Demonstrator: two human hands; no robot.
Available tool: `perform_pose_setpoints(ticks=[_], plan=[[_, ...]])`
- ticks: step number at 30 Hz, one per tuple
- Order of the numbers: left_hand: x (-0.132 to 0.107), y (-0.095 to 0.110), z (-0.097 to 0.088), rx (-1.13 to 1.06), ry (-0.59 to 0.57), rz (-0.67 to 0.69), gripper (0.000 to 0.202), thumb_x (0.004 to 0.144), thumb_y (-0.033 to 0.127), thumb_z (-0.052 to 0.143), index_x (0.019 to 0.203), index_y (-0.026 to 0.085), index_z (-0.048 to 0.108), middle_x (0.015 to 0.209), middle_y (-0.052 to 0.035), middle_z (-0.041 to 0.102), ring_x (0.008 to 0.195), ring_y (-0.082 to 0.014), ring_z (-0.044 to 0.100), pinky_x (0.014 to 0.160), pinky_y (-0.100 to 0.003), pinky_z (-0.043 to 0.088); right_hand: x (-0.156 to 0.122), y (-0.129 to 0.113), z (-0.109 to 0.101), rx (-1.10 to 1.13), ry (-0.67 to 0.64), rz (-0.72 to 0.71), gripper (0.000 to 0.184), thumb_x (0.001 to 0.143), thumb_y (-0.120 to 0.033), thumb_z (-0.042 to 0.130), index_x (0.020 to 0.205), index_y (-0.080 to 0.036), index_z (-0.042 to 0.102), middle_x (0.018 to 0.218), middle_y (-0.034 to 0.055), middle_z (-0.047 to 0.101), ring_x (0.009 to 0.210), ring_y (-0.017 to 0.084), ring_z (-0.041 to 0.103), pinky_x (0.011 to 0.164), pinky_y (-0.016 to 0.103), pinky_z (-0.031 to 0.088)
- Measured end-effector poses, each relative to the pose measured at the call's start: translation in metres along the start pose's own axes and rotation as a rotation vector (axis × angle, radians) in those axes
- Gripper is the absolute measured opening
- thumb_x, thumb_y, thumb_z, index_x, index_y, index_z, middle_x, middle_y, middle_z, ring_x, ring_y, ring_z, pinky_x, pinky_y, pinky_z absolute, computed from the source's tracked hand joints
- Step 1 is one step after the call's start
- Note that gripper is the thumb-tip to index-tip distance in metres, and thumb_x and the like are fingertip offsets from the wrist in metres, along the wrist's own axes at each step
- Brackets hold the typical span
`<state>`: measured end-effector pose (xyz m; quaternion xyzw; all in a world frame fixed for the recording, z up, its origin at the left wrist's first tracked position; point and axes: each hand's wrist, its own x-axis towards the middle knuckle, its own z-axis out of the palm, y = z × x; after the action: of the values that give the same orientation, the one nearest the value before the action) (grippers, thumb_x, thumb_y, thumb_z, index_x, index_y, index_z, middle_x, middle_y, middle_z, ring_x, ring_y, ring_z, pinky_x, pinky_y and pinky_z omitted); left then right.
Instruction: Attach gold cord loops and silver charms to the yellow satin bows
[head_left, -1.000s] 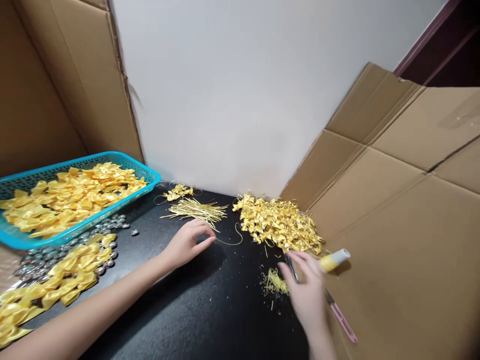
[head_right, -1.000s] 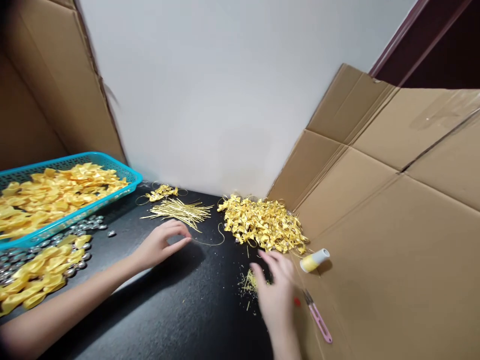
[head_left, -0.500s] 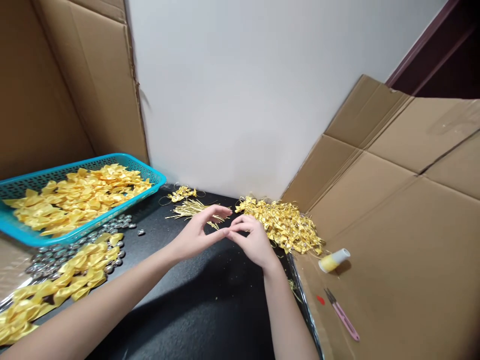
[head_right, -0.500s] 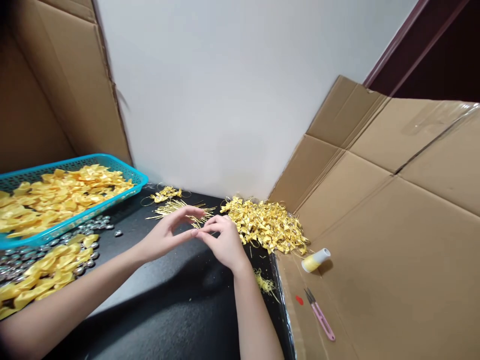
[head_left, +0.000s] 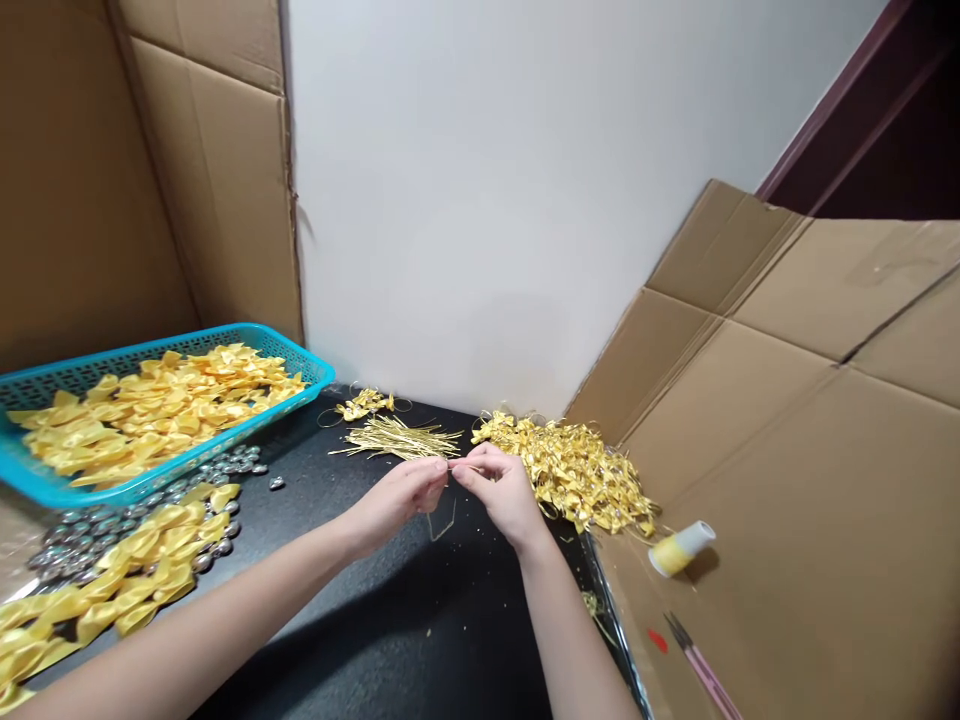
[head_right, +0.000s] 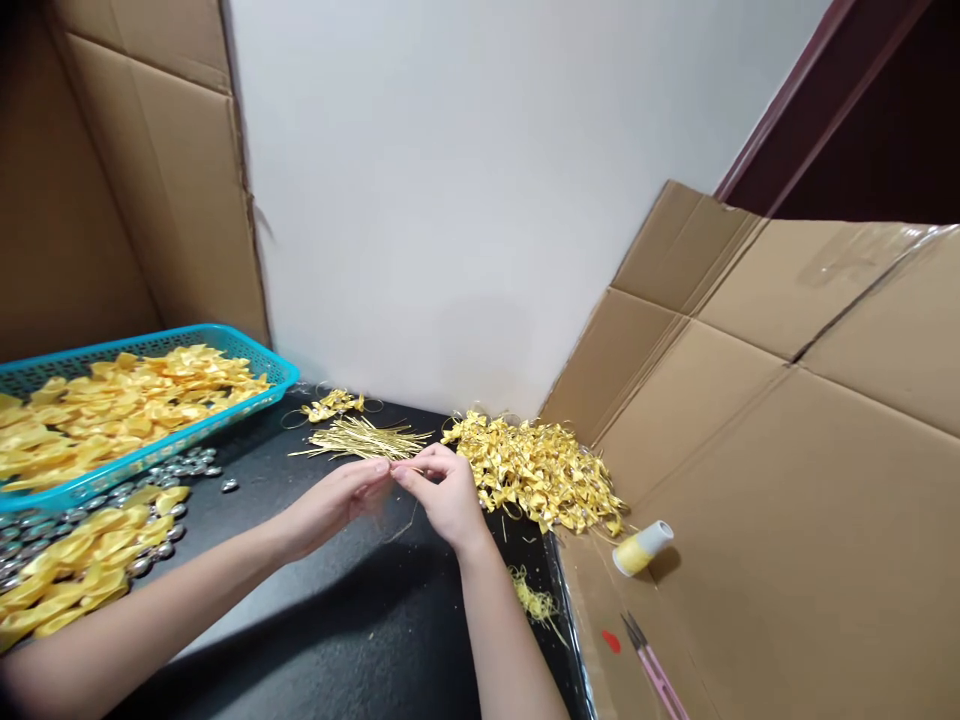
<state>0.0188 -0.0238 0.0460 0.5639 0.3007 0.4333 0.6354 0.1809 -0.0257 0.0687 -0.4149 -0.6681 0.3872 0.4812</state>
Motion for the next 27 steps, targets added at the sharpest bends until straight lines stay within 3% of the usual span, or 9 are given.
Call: perform_pose_setpoints(ticks=[6,9,12,14,17,22,27], plan=[[0.001,0.002,-0.002,-0.061,0.019,-0.055,0.044,0.083,0.048,0.055,0.058,0.020,0.031,0.059,0.0061,0.025,0.055,-0.0105,0.021,0.051,-0.024,0.024,-0.001,0.001,-0.009,-0.117,0.019,-0.058,0.011,0.076,-0.029,0.069,0.071,-0.020,0.074,0.074,0.0024,0.063,0.070,0.014,0.055,0.064,0.028,0.044],[0.001,0.001,-0.001,-0.118,0.125,-0.062,0.038,0.083,0.046,0.055,0.061,0.020,0.038,0.059,0.0057,0.029,0.054,-0.0103,0.025,0.051,-0.023,0.029,-0.002,0.000,-0.013,-0.222,0.041,-0.087,0.011,0.077,-0.024,0.066,0.070,-0.020,0.072,0.071,0.0013,0.062,0.068,0.014,0.054,0.062,0.027,0.043],[0.002,-0.002,-0.001,-0.222,0.267,-0.067,0.027,0.081,0.042,0.058,0.070,0.018,0.050,0.065,0.0027,0.045,0.055,-0.0098,0.034,0.055,-0.023,0.036,-0.005,0.000,-0.013,-0.354,0.054,-0.124,0.012,0.076,-0.018,0.064,0.066,-0.021,0.070,0.070,0.0003,0.060,0.068,0.014,0.054,0.064,0.028,0.042],[0.002,-0.004,-0.001,-0.257,0.297,-0.094,0.023,0.077,0.040,0.063,0.081,0.017,0.061,0.078,-0.0020,0.059,0.058,-0.0096,0.040,0.057,-0.023,0.040,-0.007,0.000,-0.012,-0.454,0.016,-0.167,0.012,0.076,-0.016,0.065,0.066,-0.021,0.070,0.071,-0.0005,0.059,0.071,0.014,0.055,0.070,0.031,0.041],[-0.001,-0.008,-0.001,-0.185,0.274,-0.131,0.028,0.073,0.039,0.070,0.085,0.015,0.072,0.082,-0.0054,0.066,0.062,-0.0107,0.044,0.059,-0.024,0.040,-0.011,-0.002,-0.009,-0.602,-0.054,-0.252,0.012,0.077,-0.015,0.065,0.067,-0.022,0.069,0.074,-0.0015,0.061,0.076,0.015,0.056,0.080,0.035,0.036],[-0.006,-0.007,-0.002,0.229,0.141,-0.060,0.026,0.077,0.041,0.067,0.071,0.017,0.077,0.053,0.0009,0.052,0.056,-0.0124,0.039,0.053,-0.024,0.032,-0.015,-0.010,-0.013,-0.721,-0.079,-0.270,0.013,0.082,-0.018,0.062,0.069,-0.020,0.064,0.077,-0.0015,0.062,0.078,0.015,0.055,0.082,0.035,0.032],[-0.006,-0.002,-0.006,0.383,0.040,-0.032,0.024,0.077,0.040,0.068,0.079,0.020,0.079,0.068,-0.0028,0.068,0.060,-0.0145,0.050,0.055,-0.024,0.040,-0.014,-0.010,-0.017,-0.705,-0.165,-0.204,0.013,0.085,-0.020,0.062,0.072,-0.019,0.062,0.081,-0.0009,0.063,0.081,0.015,0.056,0.085,0.037,0.032]])
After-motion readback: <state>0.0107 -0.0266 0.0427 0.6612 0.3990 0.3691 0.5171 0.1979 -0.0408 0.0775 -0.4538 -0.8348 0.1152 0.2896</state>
